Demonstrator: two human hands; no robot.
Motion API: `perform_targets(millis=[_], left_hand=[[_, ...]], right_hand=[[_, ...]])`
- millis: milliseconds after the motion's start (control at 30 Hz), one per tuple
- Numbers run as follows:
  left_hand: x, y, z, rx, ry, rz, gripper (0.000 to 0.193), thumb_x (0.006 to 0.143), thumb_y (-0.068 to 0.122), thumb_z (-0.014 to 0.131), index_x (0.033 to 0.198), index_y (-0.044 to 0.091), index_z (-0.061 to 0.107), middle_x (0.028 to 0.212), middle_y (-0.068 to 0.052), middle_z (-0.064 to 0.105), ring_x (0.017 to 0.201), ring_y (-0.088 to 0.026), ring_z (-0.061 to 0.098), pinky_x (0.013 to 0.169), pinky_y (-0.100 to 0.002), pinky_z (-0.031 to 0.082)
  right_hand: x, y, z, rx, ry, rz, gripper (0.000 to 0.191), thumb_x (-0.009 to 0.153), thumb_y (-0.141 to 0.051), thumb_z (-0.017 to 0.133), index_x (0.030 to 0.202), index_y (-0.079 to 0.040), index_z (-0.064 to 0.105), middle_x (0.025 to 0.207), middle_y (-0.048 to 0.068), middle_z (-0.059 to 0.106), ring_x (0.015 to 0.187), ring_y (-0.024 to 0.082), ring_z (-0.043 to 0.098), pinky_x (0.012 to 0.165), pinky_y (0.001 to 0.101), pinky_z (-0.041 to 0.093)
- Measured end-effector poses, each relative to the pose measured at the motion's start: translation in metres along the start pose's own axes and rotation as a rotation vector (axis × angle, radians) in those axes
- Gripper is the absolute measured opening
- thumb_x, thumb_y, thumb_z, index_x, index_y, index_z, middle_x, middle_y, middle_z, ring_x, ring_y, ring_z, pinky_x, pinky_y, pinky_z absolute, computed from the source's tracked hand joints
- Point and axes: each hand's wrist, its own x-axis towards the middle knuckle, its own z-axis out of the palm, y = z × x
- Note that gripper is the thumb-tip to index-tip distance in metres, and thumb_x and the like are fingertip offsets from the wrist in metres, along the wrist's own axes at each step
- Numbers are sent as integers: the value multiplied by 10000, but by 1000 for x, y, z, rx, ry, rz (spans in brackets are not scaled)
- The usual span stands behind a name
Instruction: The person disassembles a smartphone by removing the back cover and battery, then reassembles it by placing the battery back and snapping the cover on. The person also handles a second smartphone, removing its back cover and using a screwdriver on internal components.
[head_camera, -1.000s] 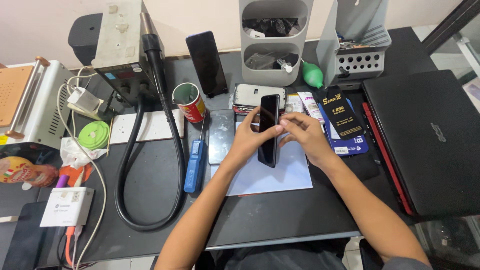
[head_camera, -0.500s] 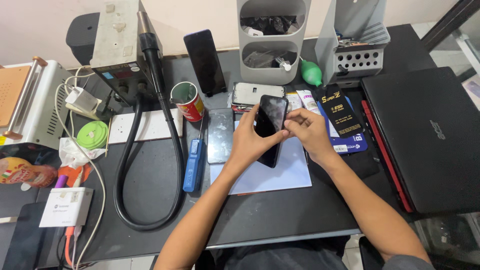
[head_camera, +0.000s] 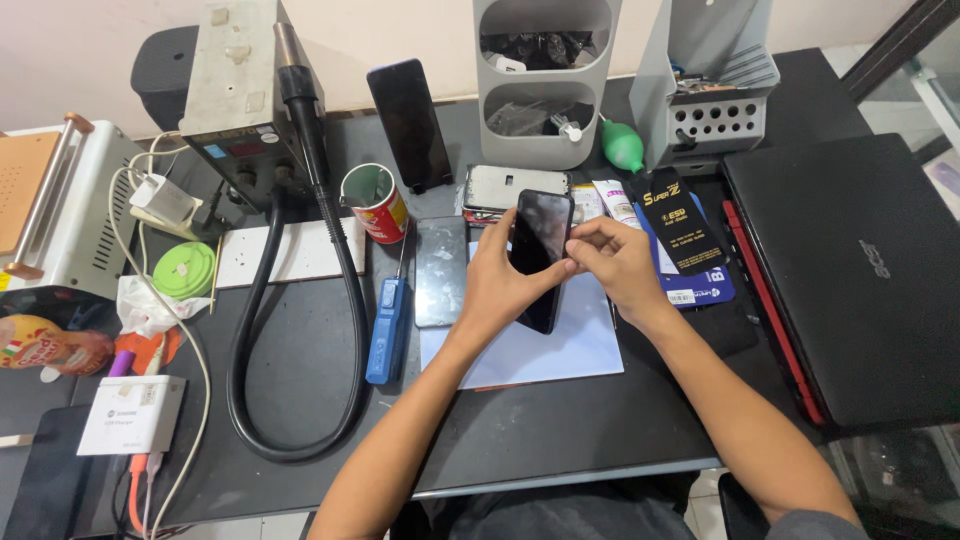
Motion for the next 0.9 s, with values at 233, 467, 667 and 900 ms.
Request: perform_targets(millis=[233,467,667,900], left_hand=[[-1,1,3,80,26,-3,1063,669,509,898,1451,-76,479,1325,-236,605,1234,-351,622,1011,-426,514],[-4,-2,5,64,33,-2,1067,679,499,887,1454,-95,457,1313,-231,606,1216,-350,631,994,-425,520],[-4,-1,7,73,11,3,1064,689,500,883,1463,-92,454,1306,-233,610,1213,-351,635,994,-416,523],[-6,9,6,56,-5,13,1033,692,484,888,1454,-71,465,1296,-220,613,1192,-348,643,982,-407,527]], right_hand=[[0,3,-1,45,-4,47,94,925,-23,689,981,53,676,851,74,701,748,132,707,718,288,616],[0,7,-2,79,17,105,106,929,-57,694,980,35,690,833,62,697,739,117,696,725,283,608],[1,14,-5,85,25,71,106,936,-69,701,969,31,696,824,52,688,718,91,661,699,257,577],[-1,18,-6,25,56,3,84,917,-20,689,978,35,675,820,36,678,716,77,633,654,217,488]])
